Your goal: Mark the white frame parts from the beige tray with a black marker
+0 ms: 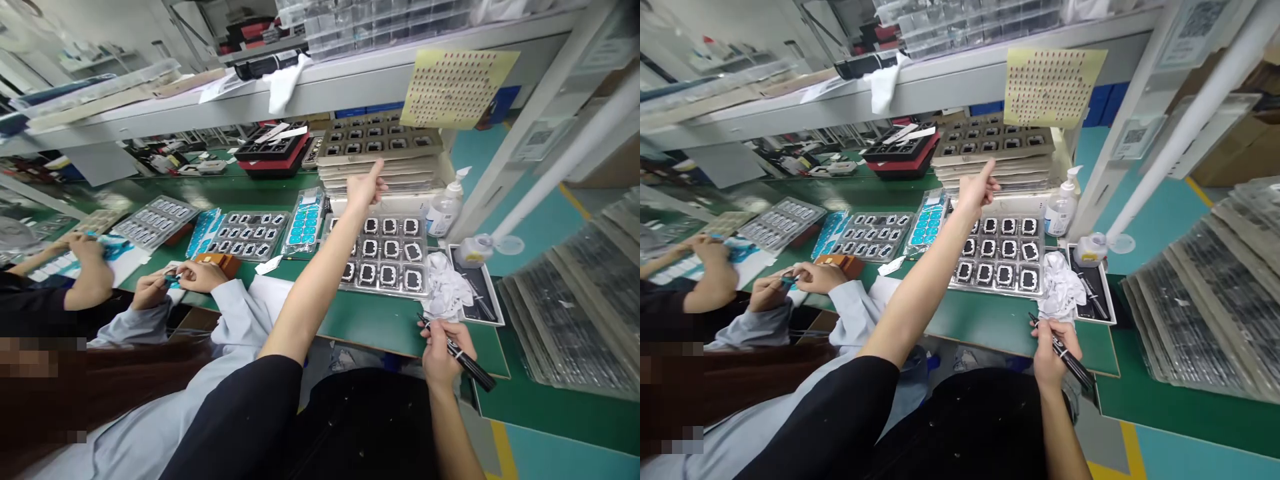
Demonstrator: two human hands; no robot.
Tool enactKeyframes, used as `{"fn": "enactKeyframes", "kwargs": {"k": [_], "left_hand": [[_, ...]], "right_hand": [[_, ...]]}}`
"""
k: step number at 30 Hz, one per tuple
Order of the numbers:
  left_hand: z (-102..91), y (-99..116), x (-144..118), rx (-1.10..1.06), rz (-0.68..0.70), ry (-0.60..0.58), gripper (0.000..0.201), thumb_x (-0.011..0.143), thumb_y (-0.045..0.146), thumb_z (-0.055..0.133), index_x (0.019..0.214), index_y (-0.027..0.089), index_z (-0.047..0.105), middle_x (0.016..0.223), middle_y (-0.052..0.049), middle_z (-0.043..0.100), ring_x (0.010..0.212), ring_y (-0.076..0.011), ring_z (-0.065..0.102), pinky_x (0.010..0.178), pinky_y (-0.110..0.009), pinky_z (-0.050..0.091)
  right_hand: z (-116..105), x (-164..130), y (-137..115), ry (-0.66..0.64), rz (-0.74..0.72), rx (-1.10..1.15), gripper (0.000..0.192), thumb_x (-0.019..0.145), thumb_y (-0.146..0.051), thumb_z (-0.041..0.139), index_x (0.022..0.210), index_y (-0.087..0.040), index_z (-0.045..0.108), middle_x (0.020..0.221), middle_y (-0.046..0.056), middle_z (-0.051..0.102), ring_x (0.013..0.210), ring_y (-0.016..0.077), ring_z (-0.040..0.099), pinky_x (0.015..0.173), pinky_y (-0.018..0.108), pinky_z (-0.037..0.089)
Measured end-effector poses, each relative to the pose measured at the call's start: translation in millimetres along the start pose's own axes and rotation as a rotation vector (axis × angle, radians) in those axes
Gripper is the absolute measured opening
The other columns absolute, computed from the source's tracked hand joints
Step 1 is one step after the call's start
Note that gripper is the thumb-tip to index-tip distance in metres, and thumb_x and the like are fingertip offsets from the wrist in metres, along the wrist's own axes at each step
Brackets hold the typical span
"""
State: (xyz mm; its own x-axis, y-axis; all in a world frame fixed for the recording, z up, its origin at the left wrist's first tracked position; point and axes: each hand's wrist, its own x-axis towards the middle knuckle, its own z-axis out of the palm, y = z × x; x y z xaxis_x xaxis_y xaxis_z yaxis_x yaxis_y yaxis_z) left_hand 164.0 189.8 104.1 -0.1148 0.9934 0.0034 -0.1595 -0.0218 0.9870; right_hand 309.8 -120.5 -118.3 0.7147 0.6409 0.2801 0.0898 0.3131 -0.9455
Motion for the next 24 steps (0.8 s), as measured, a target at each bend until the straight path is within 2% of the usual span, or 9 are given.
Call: {"fn": "enactKeyframes", "kwargs": {"k": [3, 4, 6, 9, 12, 15, 18, 21, 24], "left_hand": [[-37.3, -25.4, -36.3, 0.1, 0.084, -0.079, 0.053, 0.097, 0.063, 0.102, 0.08, 0.022, 0.073, 0.077, -0.002, 0.079, 0.058, -0.0109, 0.062, 0.059, -0.024, 0.042], [-55.5, -35.1, -48.6, 0.114, 0.132, -0.051, 0.047, 0.097, 0.059, 0.102, 0.084, 0.022, 0.077, 0.079, -0.002, 0.079, 0.061, -0.0124, 0.065, 0.061, -0.024, 0.046], [-97.6, -55.0, -72.4, 0.174, 0.247, 0.09, 0.035, 0.099, 0.054, 0.098, 0.092, 0.023, 0.082, 0.082, -0.003, 0.08, 0.07, -0.0166, 0.071, 0.068, -0.027, 0.052], [-159.6, -83.6, -108.3, 0.535, 0.423, 0.293, 0.026, 0.11, 0.048, 0.079, 0.101, 0.025, 0.085, 0.088, -0.002, 0.079, 0.08, -0.0196, 0.071, 0.085, -0.031, 0.059], [-198.4, -107.8, -145.4, 0.694, 0.413, 0.296, 0.019, 0.103, 0.044, 0.084, 0.098, 0.026, 0.087, 0.09, -0.004, 0.074, 0.089, -0.0243, 0.069, 0.096, -0.039, 0.06], [-210.6, -126.2, -173.3, 0.763, 0.382, 0.249, 0.021, 0.1, 0.042, 0.087, 0.111, 0.026, 0.092, 0.105, -0.009, 0.072, 0.104, -0.0296, 0.07, 0.103, -0.045, 0.06], [-209.6, -138.9, -182.8, 0.837, 0.393, 0.199, 0.034, 0.109, 0.044, 0.078, 0.135, 0.024, 0.09, 0.116, -0.011, 0.066, 0.111, -0.0308, 0.069, 0.106, -0.048, 0.061], [-205.2, -147.0, -180.0, 0.854, 0.409, 0.195, 0.035, 0.112, 0.044, 0.077, 0.139, 0.024, 0.085, 0.119, -0.011, 0.063, 0.116, -0.032, 0.068, 0.109, -0.05, 0.061], [-200.5, -153.0, -175.1, 0.834, 0.442, 0.234, 0.027, 0.108, 0.043, 0.081, 0.129, 0.026, 0.079, 0.123, -0.013, 0.068, 0.121, -0.0344, 0.07, 0.111, -0.054, 0.061]], "right_hand": [[-0.8, 0.9, -1.8, 0.003, 0.006, 0.0, 0.044, 0.097, -0.056, 0.101, 0.092, -0.023, 0.073, 0.071, -0.006, 0.069, 0.058, 0.0198, 0.074, 0.071, 0.038, 0.069], [-1.2, 1.1, -2.5, -0.001, 0.012, -0.005, 0.044, 0.096, -0.056, 0.102, 0.092, -0.023, 0.073, 0.072, -0.006, 0.069, 0.058, 0.02, 0.073, 0.072, 0.039, 0.07], [-1.6, 1.2, -4.0, -0.01, 0.027, -0.023, 0.044, 0.096, -0.056, 0.102, 0.092, -0.023, 0.072, 0.073, -0.006, 0.069, 0.059, 0.0207, 0.074, 0.075, 0.043, 0.072], [-1.4, 0.1, -6.2, -0.017, 0.047, -0.053, 0.043, 0.098, -0.056, 0.1, 0.092, -0.025, 0.071, 0.074, -0.006, 0.069, 0.059, 0.0214, 0.074, 0.078, 0.046, 0.074], [-2.9, -1.3, -11.4, -0.054, 0.039, -0.111, 0.041, 0.099, -0.055, 0.098, 0.091, -0.025, 0.072, 0.07, -0.006, 0.068, 0.059, 0.0223, 0.074, 0.074, 0.044, 0.073], [-7.9, 7.0, -25.9, -0.225, -0.092, -0.252, 0.033, 0.104, -0.05, 0.095, 0.091, -0.025, 0.077, 0.074, -0.001, 0.077, 0.06, 0.0223, 0.077, 0.067, 0.039, 0.069], [-8.3, 38.7, -45.8, -0.509, -0.434, -0.373, 0.011, 0.103, -0.035, 0.096, 0.107, -0.029, 0.089, 0.091, 0.003, 0.089, 0.074, 0.0259, 0.086, 0.072, 0.04, 0.072], [7.1, 88.2, -53.7, -0.707, -0.828, -0.27, 0.034, 0.096, -0.022, 0.101, 0.126, -0.035, 0.092, 0.086, -0.002, 0.088, 0.069, 0.0265, 0.086, 0.067, 0.04, 0.074], [39.0, 126.6, -44.7, -0.673, -0.901, -0.33, 0.043, 0.105, -0.023, 0.093, 0.142, -0.044, 0.091, 0.092, -0.002, 0.09, 0.069, 0.0293, 0.086, 0.068, 0.045, 0.074]]}}
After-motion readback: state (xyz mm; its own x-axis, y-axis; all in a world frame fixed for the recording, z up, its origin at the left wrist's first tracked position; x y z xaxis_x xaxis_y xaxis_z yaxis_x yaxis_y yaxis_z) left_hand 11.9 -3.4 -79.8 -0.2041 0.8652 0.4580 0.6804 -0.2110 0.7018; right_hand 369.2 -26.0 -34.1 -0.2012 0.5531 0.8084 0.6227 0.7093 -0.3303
